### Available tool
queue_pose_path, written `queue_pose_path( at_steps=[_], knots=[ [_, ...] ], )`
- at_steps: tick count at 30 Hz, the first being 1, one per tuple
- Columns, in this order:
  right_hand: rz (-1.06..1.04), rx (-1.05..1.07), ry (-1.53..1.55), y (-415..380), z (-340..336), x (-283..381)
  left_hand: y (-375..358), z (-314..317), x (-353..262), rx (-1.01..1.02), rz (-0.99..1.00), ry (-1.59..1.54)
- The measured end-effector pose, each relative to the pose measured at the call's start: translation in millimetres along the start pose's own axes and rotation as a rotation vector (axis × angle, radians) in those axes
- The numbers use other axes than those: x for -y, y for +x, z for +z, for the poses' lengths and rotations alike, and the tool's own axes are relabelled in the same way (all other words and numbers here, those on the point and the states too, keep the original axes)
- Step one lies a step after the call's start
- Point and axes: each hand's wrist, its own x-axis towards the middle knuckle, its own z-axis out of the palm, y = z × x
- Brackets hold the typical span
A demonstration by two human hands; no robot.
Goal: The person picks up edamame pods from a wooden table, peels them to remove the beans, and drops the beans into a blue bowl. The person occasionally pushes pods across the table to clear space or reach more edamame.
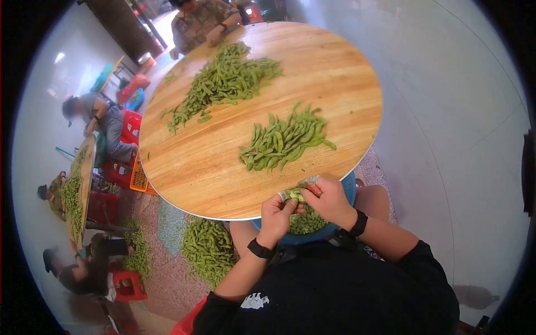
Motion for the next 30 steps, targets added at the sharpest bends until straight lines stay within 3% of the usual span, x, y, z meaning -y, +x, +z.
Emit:
queue_pose_path(
  at_steps=[1,5,8,10,18,20,21,23,24,26,30],
  knots=[
    [0.137,-0.009,0.158,0.4,1.3,1.5,-0.4,3.2,0.7,-0.037,0.076,0.066],
    [0.109,-0.117,0.268,-9.8,11.7,-5.8,-6.9,9.4,13.4,-0.078,0.166,0.145],
    [0.215,-0.051,0.170,-16.7,11.9,-13.4,-12.2,12.6,10.6,-0.129,0.217,0.374],
    [0.420,0.059,0.617,-11.2,9.6,-5.3,-10.9,13.2,10.0,-0.148,0.233,0.293],
    [0.572,0.229,0.954,-11.2,14.2,-20.5,-8.3,2.5,4.7,-0.092,0.209,0.448],
    [0.116,-0.039,0.180,-10.6,14.9,-22.0,-5.2,0.5,-0.1,-0.083,0.100,0.373],
    [0.119,-0.037,0.180,-10.1,10.9,-17.8,-3.3,-0.9,-1.9,-0.072,-0.003,0.297],
    [-0.367,-0.104,0.017,-5.7,-5.2,-2.3,-0.5,-5.5,-4.0,-0.060,-0.055,0.221],
    [-0.363,-0.099,0.018,-5.3,-9.0,0.0,-0.4,-7.5,-4.9,-0.046,-0.109,0.150],
    [-0.448,0.143,-0.055,-6.0,-13.8,1.3,-2.2,-7.6,-8.6,-0.044,-0.114,0.160],
    [-0.426,0.185,-0.032,-0.2,-11.1,-7.4,-5.9,-7.1,-19.9,0.017,-0.098,0.214]
  ],
)
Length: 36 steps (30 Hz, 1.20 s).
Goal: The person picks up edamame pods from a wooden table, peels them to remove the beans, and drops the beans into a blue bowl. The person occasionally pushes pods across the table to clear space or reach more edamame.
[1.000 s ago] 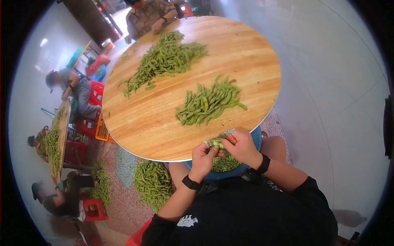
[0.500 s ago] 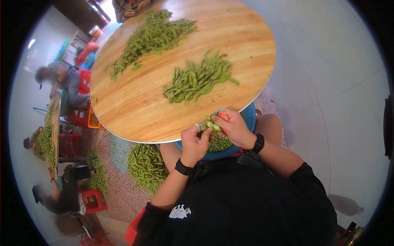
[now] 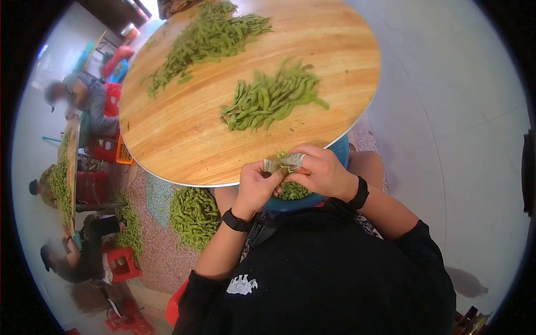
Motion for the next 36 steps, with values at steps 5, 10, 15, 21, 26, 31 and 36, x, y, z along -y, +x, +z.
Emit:
queue_pose_path(
  at_steps=[5,10,15,21,26,31,36],
  knots=[
    [0.120,0.062,0.349,-2.2,-5.9,-6.1,-6.6,-4.2,-6.3,0.103,0.021,0.070],
    [0.294,0.062,0.528,-7.0,-2.0,1.1,-3.5,-13.4,-15.3,0.186,0.380,0.482],
    [0.259,0.120,0.261,-2.7,-2.5,9.4,-19.5,-14.2,-29.1,0.076,0.435,0.762],
    [0.152,-0.041,0.249,-6.6,13.9,10.5,-21.9,-11.6,-19.1,-0.058,0.491,0.895],
    [0.380,0.081,0.362,-23.0,8.0,-1.1,-23.1,3.3,-24.5,-0.044,0.588,0.914],
    [0.336,0.051,0.382,-22.0,0.0,-6.9,-15.6,0.7,-15.4,0.043,0.524,0.724],
    [0.121,0.173,-0.023,-21.7,-29.5,-16.3,-32.2,-49.1,-28.5,-0.194,0.293,0.857]
  ],
)
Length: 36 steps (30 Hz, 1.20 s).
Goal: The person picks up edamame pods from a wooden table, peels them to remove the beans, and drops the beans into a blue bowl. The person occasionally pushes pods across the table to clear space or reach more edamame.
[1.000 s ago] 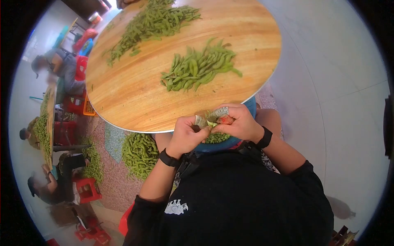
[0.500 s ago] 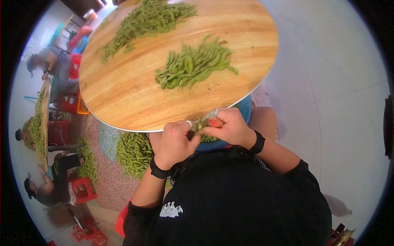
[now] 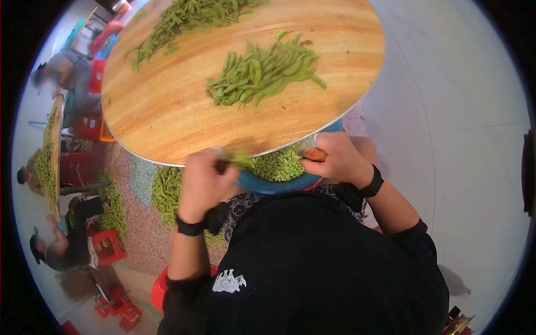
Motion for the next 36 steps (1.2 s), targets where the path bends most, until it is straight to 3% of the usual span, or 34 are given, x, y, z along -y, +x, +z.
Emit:
queue_pose_path(
  at_steps=[2,4,5,7,8,10,12,14,17,19,22,24,26,28,30,36],
  knots=[
    [0.038,0.104,-0.023,-1.0,-3.5,-1.8,-14.3,-35.5,17.5,-0.022,-0.150,0.313],
    [0.032,-0.022,-0.050,-0.6,-3.2,-5.6,-39.0,-64.6,56.6,-0.057,-0.259,0.485],
    [0.030,-0.027,-0.051,1.7,-8.7,-9.2,-50.3,-80.7,67.3,0.047,-0.419,0.563],
    [0.380,-0.207,-0.114,10.7,-31.2,-22.9,-79.3,-96.6,101.5,-0.073,-0.333,0.682],
    [0.412,-0.277,-0.214,20.2,-37.0,-41.6,-82.3,-97.1,110.3,-0.190,-0.251,0.794],
    [0.445,-0.359,-0.319,36.3,-39.2,-85.2,-66.0,-90.2,87.2,-0.199,-0.340,0.757],
    [0.263,-0.430,-0.361,47.0,-36.4,-113.6,-45.1,-66.9,59.8,-0.466,-0.200,0.073],
    [0.301,-0.421,-0.365,53.2,-30.3,-117.0,-23.6,-38.6,42.0,-0.366,-0.056,-0.298],
    [0.303,-0.434,-0.381,49.1,-24.2,-110.9,7.5,7.8,4.4,-0.152,-0.071,-0.568],
    [0.259,-0.464,-0.403,39.8,-20.8,-89.6,26.3,38.0,-5.2,0.049,-0.204,-0.783],
    [0.378,-0.499,-0.325,29.3,-19.4,-29.7,48.2,75.3,-24.8,0.134,-0.362,-1.051],
    [0.232,-0.414,-0.159,23.9,-9.4,-9.4,56.0,89.0,-28.5,0.147,-0.453,-1.439],
    [0.157,-0.403,-0.082,31.7,-9.7,19.0,56.6,88.4,-32.5,0.111,-0.419,-1.489],
    [0.085,-0.386,-0.004,28.7,-8.7,27.1,51.7,83.4,-31.2,0.056,-0.264,-1.544],
    [0.327,-0.265,0.271,23.6,-5.7,26.5,44.8,76.3,-33.3,-0.015,-0.266,-1.515],
    [0.121,-0.219,0.158,24.6,-3.4,40.5,35.4,63.0,-43.2,-0.115,-0.176,-1.466]
  ],
)
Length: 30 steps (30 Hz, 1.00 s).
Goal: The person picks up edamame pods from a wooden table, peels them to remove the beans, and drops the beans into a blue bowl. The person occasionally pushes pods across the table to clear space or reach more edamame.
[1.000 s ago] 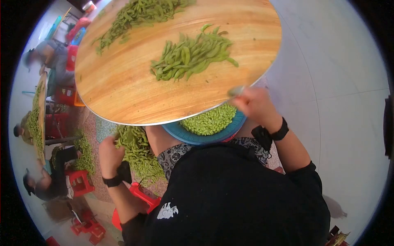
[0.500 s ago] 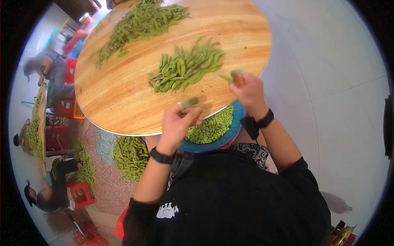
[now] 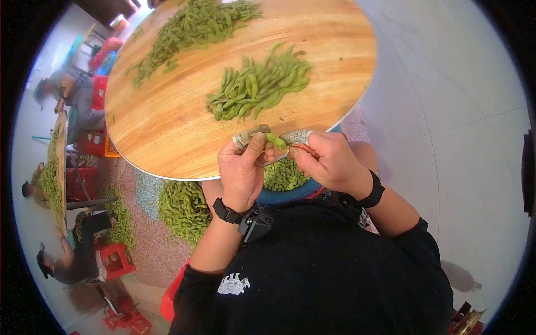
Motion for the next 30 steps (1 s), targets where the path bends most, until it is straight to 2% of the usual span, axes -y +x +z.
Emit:
queue_pose_path(
  at_steps=[7,13,15,16,18,19,21,22,24,25,26,27,28,30],
  knots=[
    [-0.071,0.020,-0.105,5.1,-2.9,11.3,-5.3,-2.0,0.3,-0.024,0.100,0.105],
    [0.035,0.124,0.022,4.7,-10.0,12.1,-7.4,-5.3,3.4,0.067,0.206,0.089],
    [0.405,0.249,0.369,5.9,-15.6,24.3,-7.9,-11.4,1.8,0.181,0.246,0.116],
    [0.405,0.248,0.370,6.8,-18.0,25.5,-6.4,-17.5,-0.4,0.182,0.246,0.117],
    [0.585,0.454,0.614,10.0,-23.1,25.8,-0.8,-30.0,-3.5,0.454,0.219,0.092],
    [0.580,0.450,0.616,9.8,-20.2,24.9,0.8,-33.4,-0.7,0.459,0.220,0.097],
    [0.701,0.401,0.755,7.4,-10.1,17.3,5.5,-35.4,3.5,0.477,0.102,-0.003],
    [0.696,0.396,0.753,5.1,-7.8,12.5,5.9,-32.9,5.4,0.484,0.103,-0.002],
    [0.019,0.063,-0.149,-0.6,-3.1,3.1,1.9,-24.4,10.9,0.161,-0.027,0.025],
    [0.021,0.061,-0.149,-1.9,1.2,1.1,-1.6,-20.4,11.4,0.087,-0.041,0.106],
    [-0.087,-0.033,-0.198,-1.6,7.5,0.4,-4.9,-16.0,10.2,0.086,-0.043,0.106],
    [-0.197,-0.125,-0.245,-1.1,11.2,0.3,-8.0,-12.1,8.3,0.077,-0.017,0.282],
    [-0.197,-0.124,-0.243,-0.9,10.4,0.9,-10.0,-8.5,5.2,0.066,0.009,0.456],
    [-0.098,-0.056,-0.233,-0.7,5.9,3.3,-11.0,-7.4,-0.4,0.035,-0.027,0.531]
  ],
)
